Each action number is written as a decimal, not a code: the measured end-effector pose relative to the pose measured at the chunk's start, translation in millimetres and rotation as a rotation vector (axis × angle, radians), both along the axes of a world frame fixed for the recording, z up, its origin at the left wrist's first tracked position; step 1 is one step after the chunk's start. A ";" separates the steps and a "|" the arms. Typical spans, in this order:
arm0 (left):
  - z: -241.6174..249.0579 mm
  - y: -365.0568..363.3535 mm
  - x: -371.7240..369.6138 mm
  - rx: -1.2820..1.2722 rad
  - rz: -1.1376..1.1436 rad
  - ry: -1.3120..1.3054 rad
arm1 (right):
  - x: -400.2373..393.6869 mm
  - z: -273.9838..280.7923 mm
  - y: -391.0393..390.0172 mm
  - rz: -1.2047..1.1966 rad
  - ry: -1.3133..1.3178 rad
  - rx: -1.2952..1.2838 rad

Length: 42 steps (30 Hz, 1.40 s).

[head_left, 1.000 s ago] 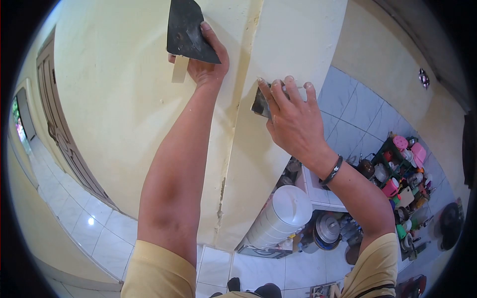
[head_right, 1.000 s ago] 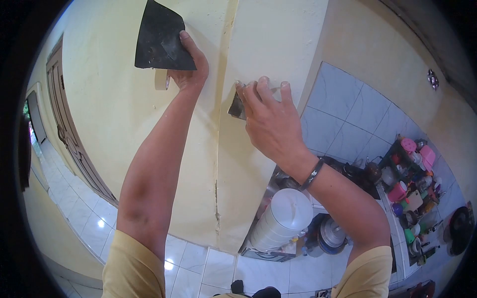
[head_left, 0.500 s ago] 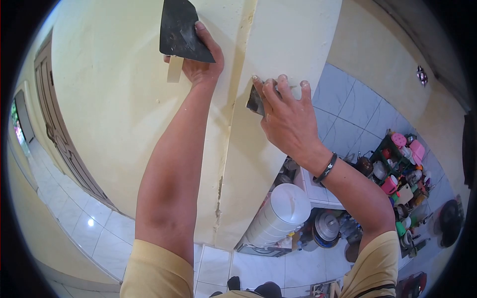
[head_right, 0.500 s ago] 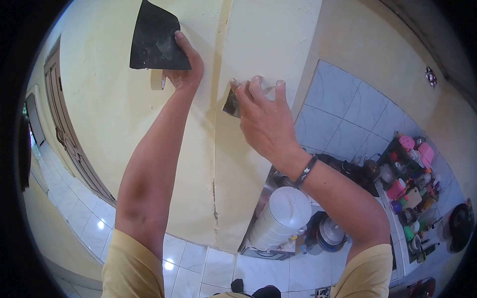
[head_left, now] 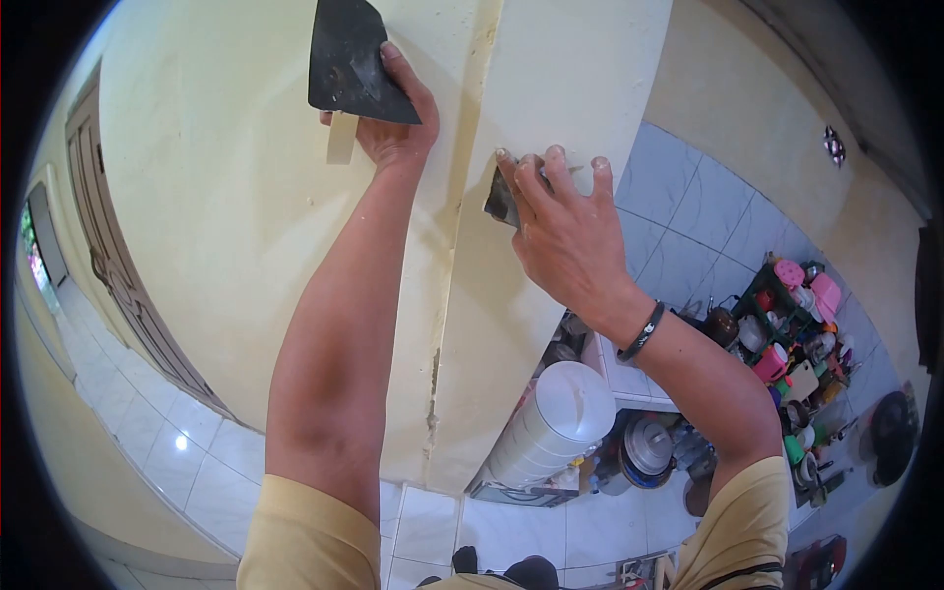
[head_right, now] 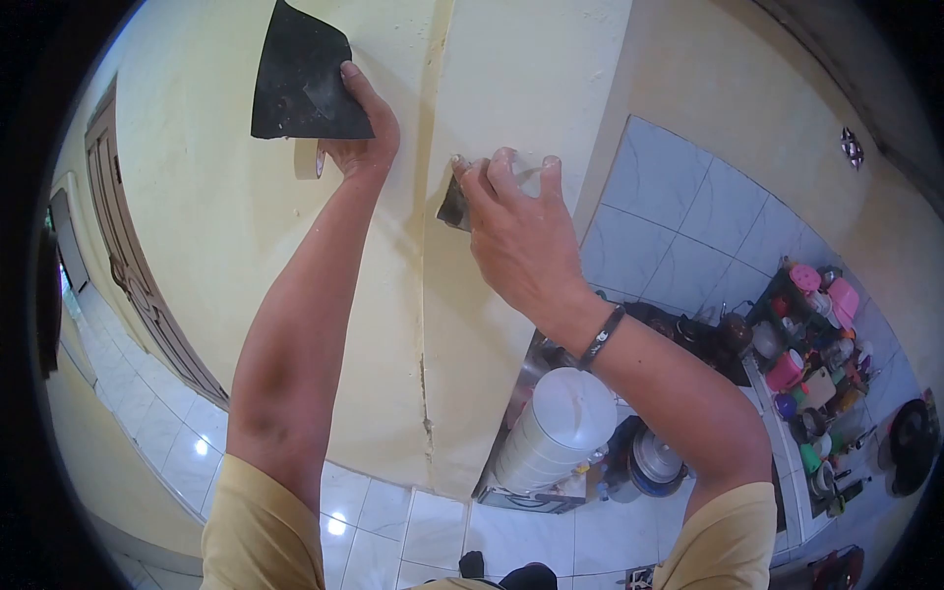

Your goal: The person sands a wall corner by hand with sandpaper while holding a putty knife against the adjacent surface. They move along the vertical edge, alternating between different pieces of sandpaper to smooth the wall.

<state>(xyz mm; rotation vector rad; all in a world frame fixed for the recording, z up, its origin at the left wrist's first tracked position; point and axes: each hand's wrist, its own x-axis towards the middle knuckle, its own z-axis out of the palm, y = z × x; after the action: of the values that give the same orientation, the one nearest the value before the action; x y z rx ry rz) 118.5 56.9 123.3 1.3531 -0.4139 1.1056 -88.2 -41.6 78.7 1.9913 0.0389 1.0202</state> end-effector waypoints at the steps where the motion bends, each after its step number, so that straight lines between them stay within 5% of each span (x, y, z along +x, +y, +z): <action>1: -0.7 -2.3 4.0 -0.006 0.005 -0.005 | -0.4 0.2 -0.3 -0.001 0.002 -0.002; 42: 0.0 -3.3 5.8 -0.115 0.008 0.022 | 4.8 0.1 -6.7 0.040 -0.030 0.002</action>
<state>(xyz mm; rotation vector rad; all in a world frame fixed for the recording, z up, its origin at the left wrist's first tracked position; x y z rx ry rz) 124.3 53.5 123.2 1.2655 -0.3240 1.1041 -83.3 -48.4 78.8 1.9832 0.0616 1.0755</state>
